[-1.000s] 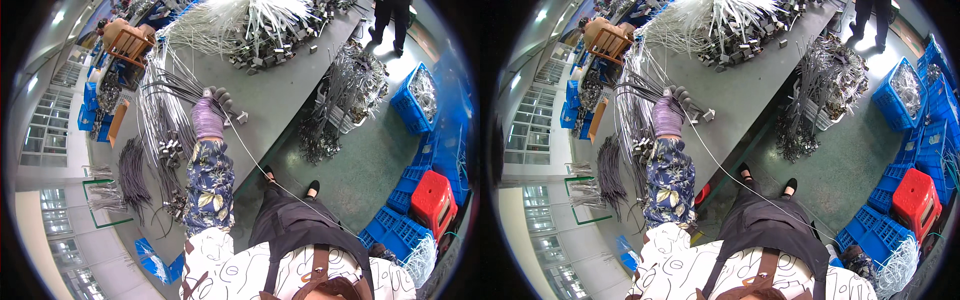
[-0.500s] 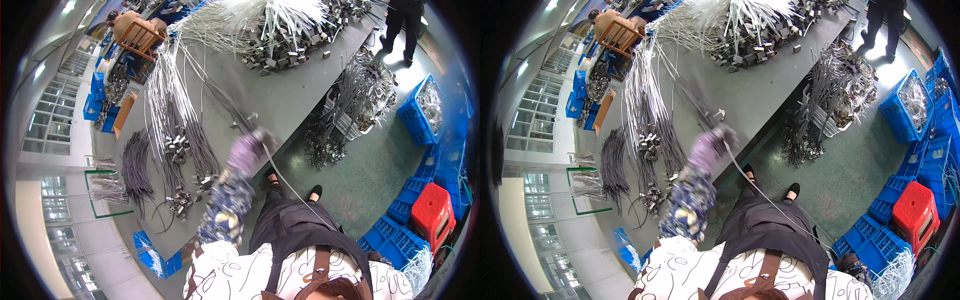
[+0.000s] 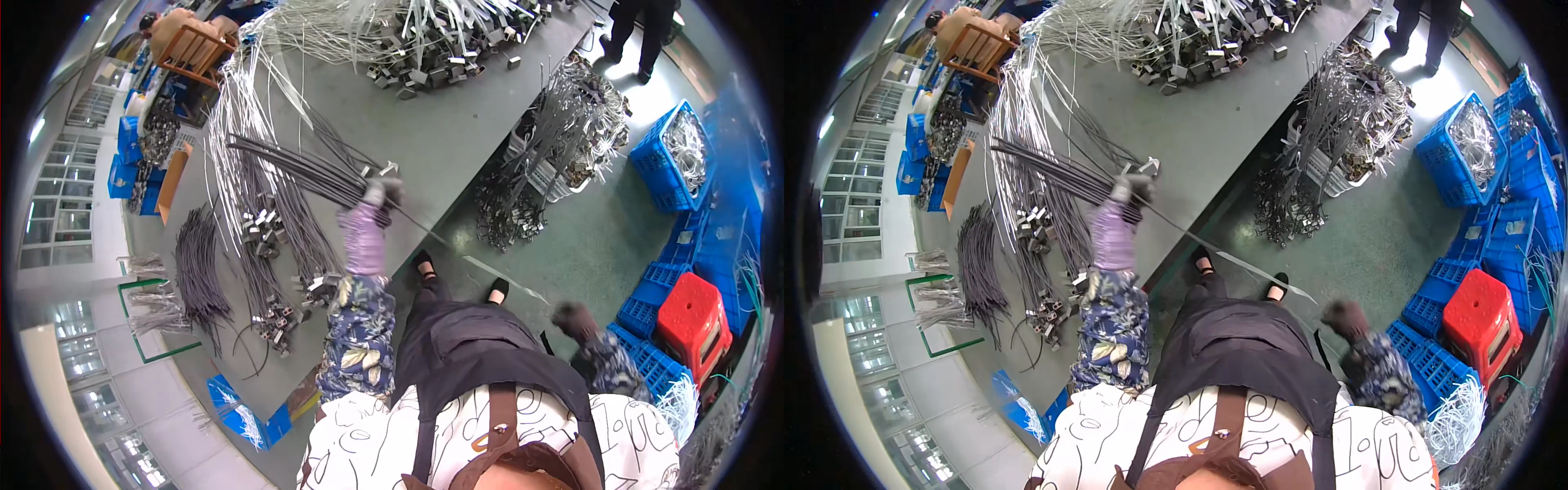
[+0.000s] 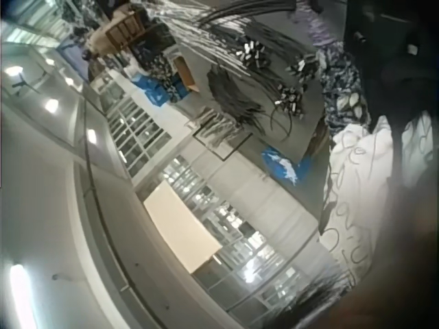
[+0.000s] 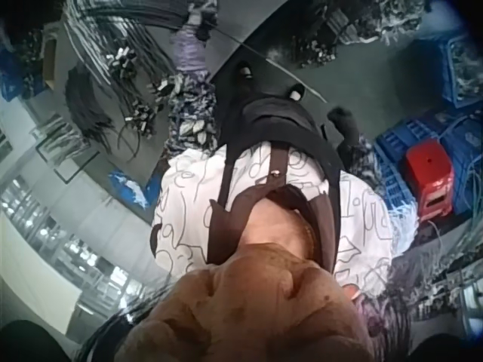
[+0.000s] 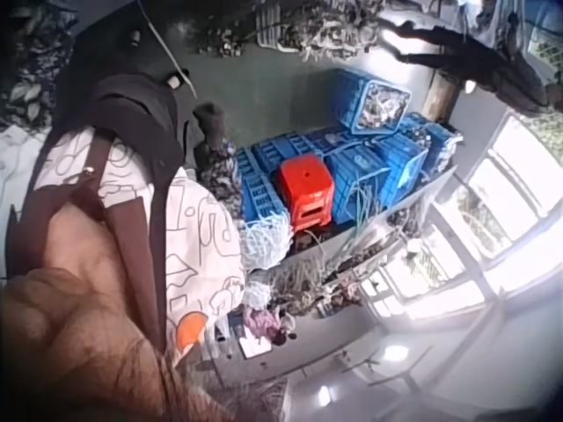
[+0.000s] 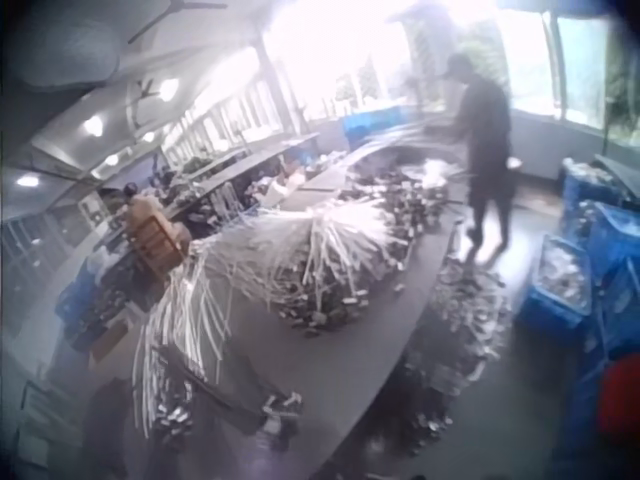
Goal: The person gathers wires with attached metal components into bundles by hand, ties each bundle with a plastic strap, and sets the bundled wires aside.
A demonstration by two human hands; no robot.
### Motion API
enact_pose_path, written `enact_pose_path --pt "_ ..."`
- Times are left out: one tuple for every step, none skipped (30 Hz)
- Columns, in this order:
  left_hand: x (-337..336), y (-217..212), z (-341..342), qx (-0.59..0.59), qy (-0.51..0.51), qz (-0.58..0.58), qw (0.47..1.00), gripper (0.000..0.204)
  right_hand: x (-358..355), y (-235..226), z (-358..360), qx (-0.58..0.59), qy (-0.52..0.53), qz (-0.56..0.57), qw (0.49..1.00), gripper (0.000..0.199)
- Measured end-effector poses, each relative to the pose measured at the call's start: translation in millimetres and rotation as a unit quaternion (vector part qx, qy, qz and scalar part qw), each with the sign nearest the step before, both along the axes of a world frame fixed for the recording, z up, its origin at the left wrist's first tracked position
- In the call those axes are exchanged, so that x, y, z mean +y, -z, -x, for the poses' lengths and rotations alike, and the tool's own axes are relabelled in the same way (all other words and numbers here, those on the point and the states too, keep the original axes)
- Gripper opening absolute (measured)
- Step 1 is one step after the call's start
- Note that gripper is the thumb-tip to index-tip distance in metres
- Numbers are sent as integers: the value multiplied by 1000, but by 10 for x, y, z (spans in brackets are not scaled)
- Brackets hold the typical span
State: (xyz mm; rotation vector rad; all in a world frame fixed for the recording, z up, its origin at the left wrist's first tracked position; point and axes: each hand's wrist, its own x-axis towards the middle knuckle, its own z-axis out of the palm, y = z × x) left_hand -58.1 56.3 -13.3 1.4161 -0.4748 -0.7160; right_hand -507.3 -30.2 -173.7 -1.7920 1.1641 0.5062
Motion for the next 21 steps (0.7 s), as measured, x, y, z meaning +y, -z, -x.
enact_pose_path --pt "-117 290 68 20 15 -64 998 28 -148 -147 -429 -121 67 -10 990 24" --pt "-76 367 125 14 14 -61 998 28 -292 -412 -1084 -123 131 -121 976 21" --pt "-109 444 231 38 -7 -58 998 25 -374 -462 -1522 -273 214 -250 904 29" --pt "-150 542 284 58 -28 -56 996 22 -388 -460 -2011 -356 173 -216 893 39" --pt "-145 662 242 80 -57 -55 994 21 -380 -894 -2522 -363 141 -206 898 43" --pt "-200 746 218 104 -81 -49 990 21 -376 -1048 -2869 -352 115 -155 916 46" --pt "-216 872 144 107 -99 -70 987 24 -362 -1198 -3184 -386 110 -190 896 53" --pt "-323 685 119 169 -115 -141 969 16 -384 -1222 -3371 -369 148 -207 894 51" --pt "-250 670 -41 145 -122 -93 977 17 -416 -1297 -3493 -355 102 -224 902 48" --pt "-205 687 -187 122 -130 -46 983 19 -453 -1329 -3608 -337 56 -241 908 46" --pt "-202 747 -305 95 -141 -81 982 18 -523 -1193 -3705 -353 47 -205 912 42" --pt "-159 723 -384 102 -154 -89 979 18 -567 -1188 -3734 -343 40 -216 913 42" --pt "-199 690 -516 122 -146 -86 978 19 -684 -1210 -3762 -340 107 -272 894 41" --pt "-210 686 -623 142 -138 -83 977 19 -725 -1224 -3771 -332 176 -324 868 40" --pt "-240 713 -716 176 -160 -58 970 20 -725 -1234 -3783 -324 174 -330 869 40" --pt "-245 733 -806 181 -167 -64 967 20 -713 -1252 -3781 -344 175 -344 856 37" --pt "-252 750 -889 266 -171 -1 949 21 -684 -1280 -3789 -365 177 -356 842 35" --pt "-302 698 -949 348 -172 62 919 21 -637 -1352 -3792 -358 181 -359 842 35" --pt "-345 658 -1002 325 -170 78 927 21 -555 -1449 -3809 -338 162 -347 860 35" --pt "-360 680 -1088 327 -171 74 926 21 -495 -1502 -3829 -318 144 -333 876 36" --pt "-409 707 -1137 270 -137 32 953 22 -493 -1503 -3812 -323 134 -365 863 44"
